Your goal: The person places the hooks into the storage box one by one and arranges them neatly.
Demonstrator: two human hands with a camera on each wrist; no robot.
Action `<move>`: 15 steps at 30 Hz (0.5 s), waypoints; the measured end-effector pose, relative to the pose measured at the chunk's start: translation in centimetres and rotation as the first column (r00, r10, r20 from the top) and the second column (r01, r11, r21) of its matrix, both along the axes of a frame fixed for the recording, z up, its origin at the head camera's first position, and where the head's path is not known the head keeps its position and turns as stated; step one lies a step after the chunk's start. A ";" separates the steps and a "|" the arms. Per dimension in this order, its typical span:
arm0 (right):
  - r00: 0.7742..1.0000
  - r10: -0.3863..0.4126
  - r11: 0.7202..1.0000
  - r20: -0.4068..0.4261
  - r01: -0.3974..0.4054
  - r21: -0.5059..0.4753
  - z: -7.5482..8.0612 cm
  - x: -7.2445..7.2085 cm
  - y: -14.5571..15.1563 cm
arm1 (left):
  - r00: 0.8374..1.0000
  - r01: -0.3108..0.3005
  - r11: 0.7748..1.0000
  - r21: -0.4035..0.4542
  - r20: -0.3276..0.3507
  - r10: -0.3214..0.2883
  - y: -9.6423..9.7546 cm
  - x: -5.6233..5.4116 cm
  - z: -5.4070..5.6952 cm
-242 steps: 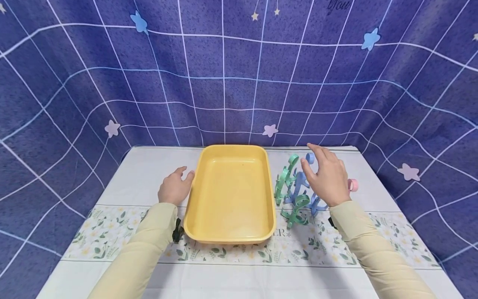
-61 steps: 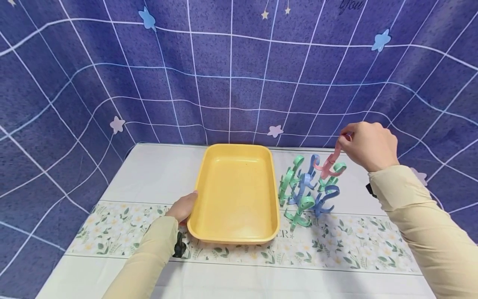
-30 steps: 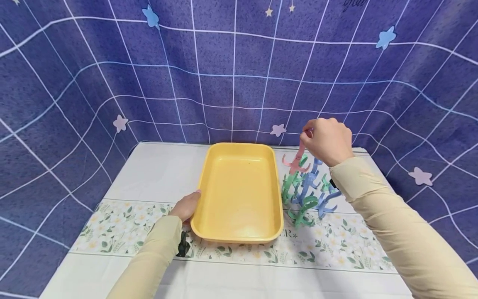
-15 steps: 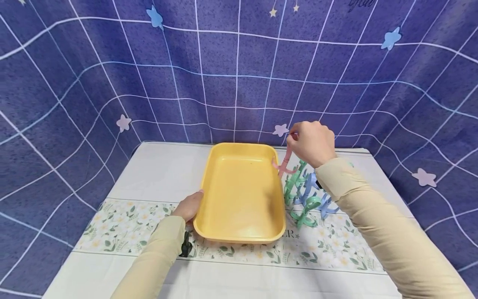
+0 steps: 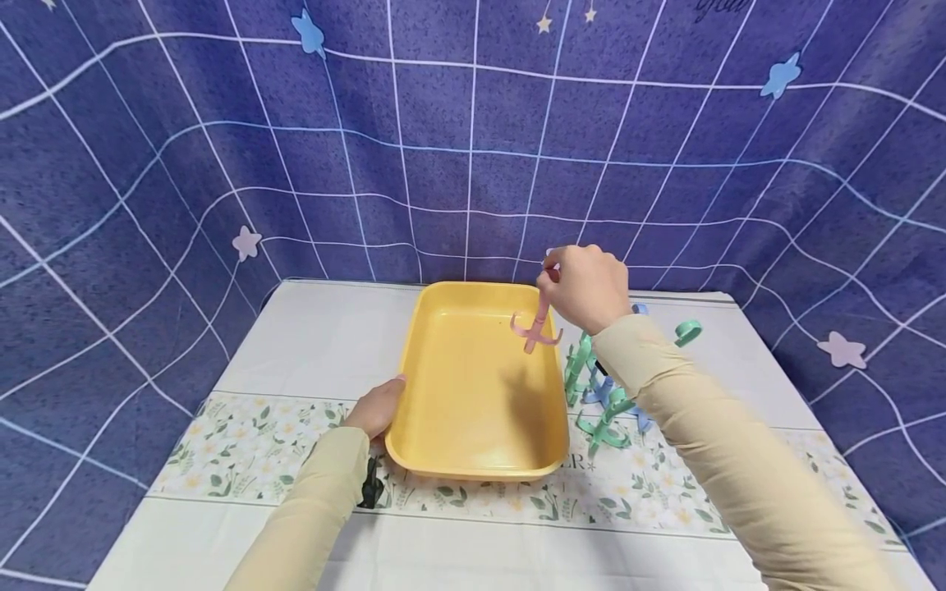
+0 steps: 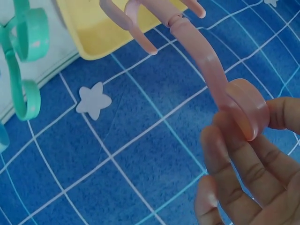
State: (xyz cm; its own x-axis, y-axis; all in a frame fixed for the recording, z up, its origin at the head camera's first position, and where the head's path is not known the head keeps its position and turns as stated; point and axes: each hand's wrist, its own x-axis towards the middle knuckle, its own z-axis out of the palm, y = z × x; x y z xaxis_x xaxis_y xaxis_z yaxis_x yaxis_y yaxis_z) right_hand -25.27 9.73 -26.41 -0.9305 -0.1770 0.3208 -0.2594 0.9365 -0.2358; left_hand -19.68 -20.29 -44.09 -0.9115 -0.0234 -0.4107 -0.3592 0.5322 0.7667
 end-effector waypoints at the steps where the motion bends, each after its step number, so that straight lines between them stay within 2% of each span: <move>1: 1.000 0.000 1.000 0.001 0.000 0.001 -0.1 0.0 -0.2 | 1.000 -0.003 1.000 0.000 0.003 0.003 0.0 0.0 0.0; 8: 0.999 0.007 1.000 -0.034 -0.007 -0.002 -1.0 -0.1 -1.7 | 1.000 -0.003 1.000 -0.017 0.001 0.003 0.1 -0.1 -0.2; 15: 0.998 0.018 1.000 -0.053 -0.019 -0.006 -1.8 -0.4 -3.1 | 1.000 -0.021 1.000 0.005 0.016 0.021 0.1 -0.2 -0.2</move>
